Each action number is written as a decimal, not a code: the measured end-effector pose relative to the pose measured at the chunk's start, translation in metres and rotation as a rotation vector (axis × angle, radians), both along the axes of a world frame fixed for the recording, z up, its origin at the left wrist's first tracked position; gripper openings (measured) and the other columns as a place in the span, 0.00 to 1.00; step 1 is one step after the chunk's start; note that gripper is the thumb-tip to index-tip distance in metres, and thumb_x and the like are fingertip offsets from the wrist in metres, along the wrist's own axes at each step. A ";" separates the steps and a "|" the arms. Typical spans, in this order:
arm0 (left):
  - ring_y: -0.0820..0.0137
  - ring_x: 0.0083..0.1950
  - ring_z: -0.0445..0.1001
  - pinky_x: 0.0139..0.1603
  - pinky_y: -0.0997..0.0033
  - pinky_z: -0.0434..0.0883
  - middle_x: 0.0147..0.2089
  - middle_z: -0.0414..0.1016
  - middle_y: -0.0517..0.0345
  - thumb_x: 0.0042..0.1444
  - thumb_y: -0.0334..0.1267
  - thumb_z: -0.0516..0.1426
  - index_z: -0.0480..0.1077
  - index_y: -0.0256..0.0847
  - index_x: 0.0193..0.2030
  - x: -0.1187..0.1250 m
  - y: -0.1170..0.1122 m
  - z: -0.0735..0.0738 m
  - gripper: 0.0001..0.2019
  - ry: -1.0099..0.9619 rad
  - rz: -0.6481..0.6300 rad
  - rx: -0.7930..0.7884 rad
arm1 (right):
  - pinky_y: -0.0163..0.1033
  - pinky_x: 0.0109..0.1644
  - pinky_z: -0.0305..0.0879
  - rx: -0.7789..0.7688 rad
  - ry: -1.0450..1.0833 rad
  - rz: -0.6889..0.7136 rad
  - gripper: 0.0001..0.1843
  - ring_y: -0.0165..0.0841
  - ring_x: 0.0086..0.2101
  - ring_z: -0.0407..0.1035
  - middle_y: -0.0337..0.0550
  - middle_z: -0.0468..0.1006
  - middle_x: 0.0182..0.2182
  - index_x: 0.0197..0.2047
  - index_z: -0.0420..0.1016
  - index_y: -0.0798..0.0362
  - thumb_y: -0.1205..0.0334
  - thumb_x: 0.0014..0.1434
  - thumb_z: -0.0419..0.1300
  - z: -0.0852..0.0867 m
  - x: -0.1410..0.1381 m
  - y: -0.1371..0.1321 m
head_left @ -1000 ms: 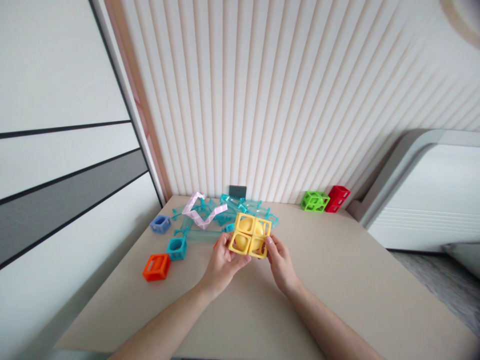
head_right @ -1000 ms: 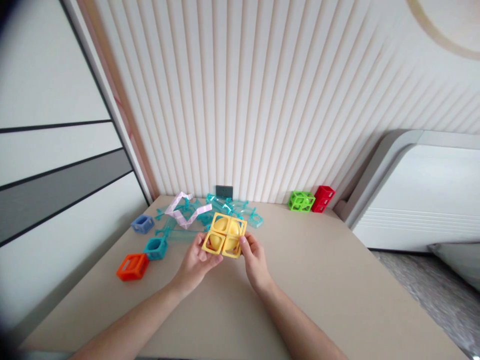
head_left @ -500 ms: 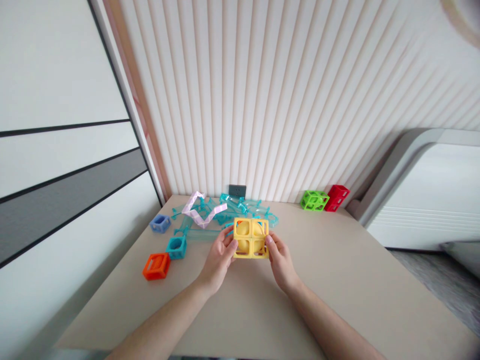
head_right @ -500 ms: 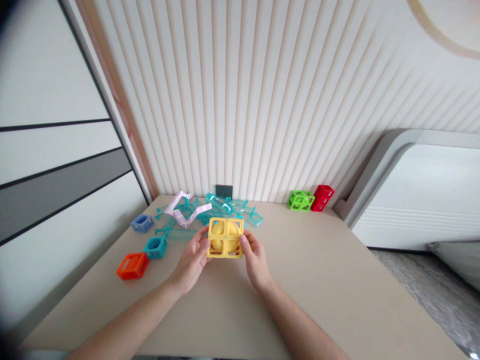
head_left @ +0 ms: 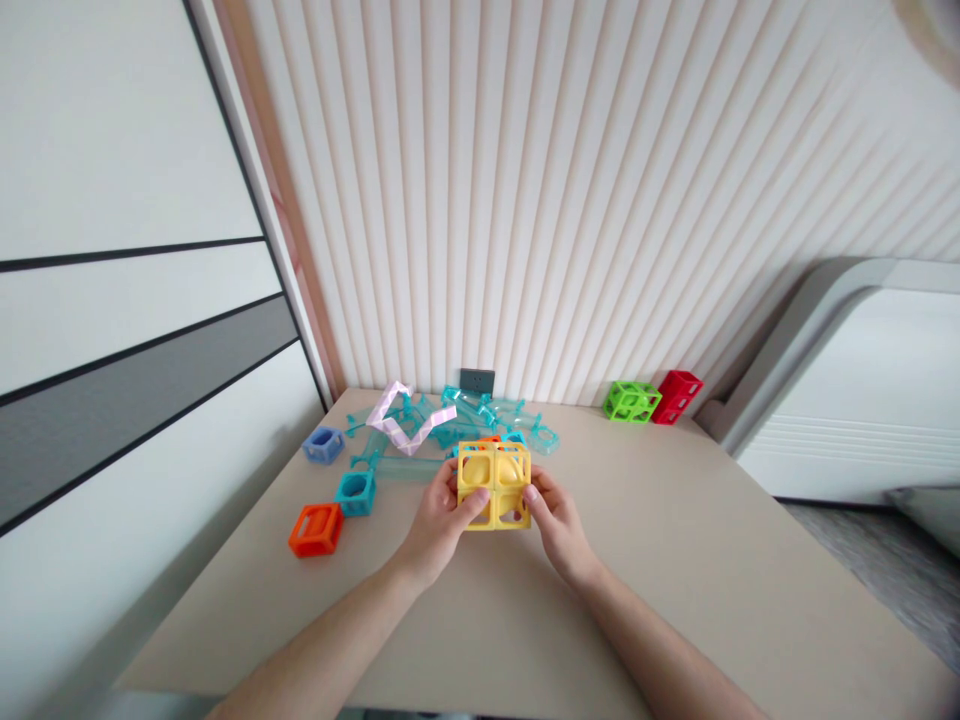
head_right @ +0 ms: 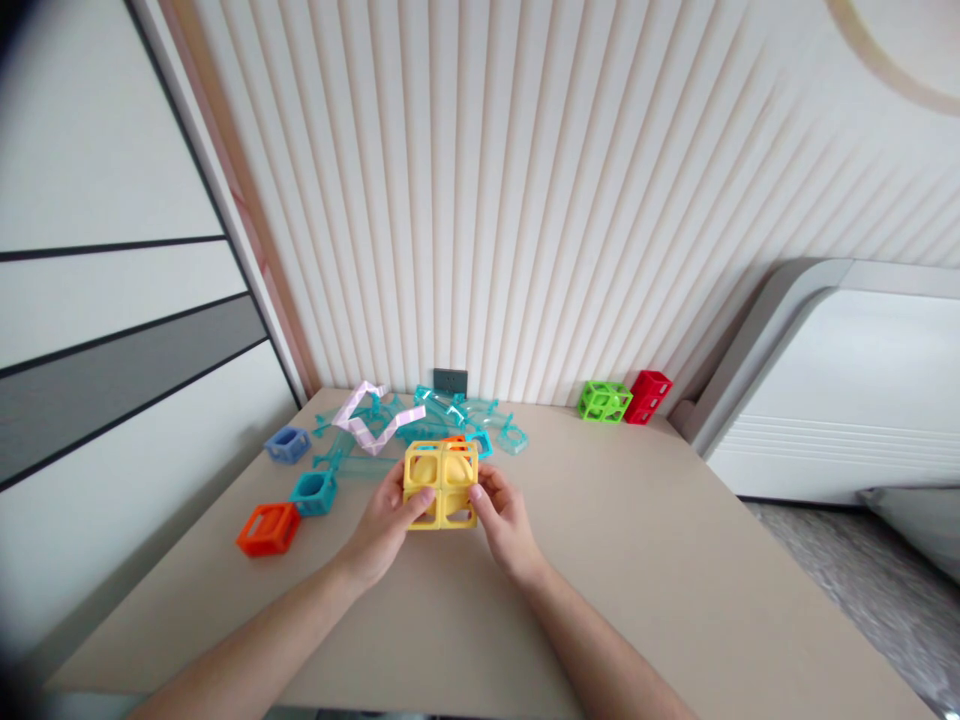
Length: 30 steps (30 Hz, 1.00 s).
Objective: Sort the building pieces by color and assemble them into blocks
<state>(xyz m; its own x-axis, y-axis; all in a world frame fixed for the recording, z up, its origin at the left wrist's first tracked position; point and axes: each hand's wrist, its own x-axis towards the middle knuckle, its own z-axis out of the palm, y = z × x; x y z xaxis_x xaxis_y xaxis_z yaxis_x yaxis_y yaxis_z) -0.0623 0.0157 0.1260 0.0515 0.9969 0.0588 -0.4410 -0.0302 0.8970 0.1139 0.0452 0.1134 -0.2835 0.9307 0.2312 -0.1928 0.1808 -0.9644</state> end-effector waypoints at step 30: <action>0.61 0.45 0.80 0.45 0.65 0.77 0.47 0.81 0.54 0.43 0.39 0.73 0.69 0.42 0.49 0.001 -0.002 0.008 0.28 0.040 0.076 -0.051 | 0.47 0.49 0.73 0.053 -0.063 -0.026 0.26 0.44 0.43 0.76 0.49 0.82 0.45 0.51 0.80 0.50 0.39 0.61 0.62 0.002 0.000 -0.004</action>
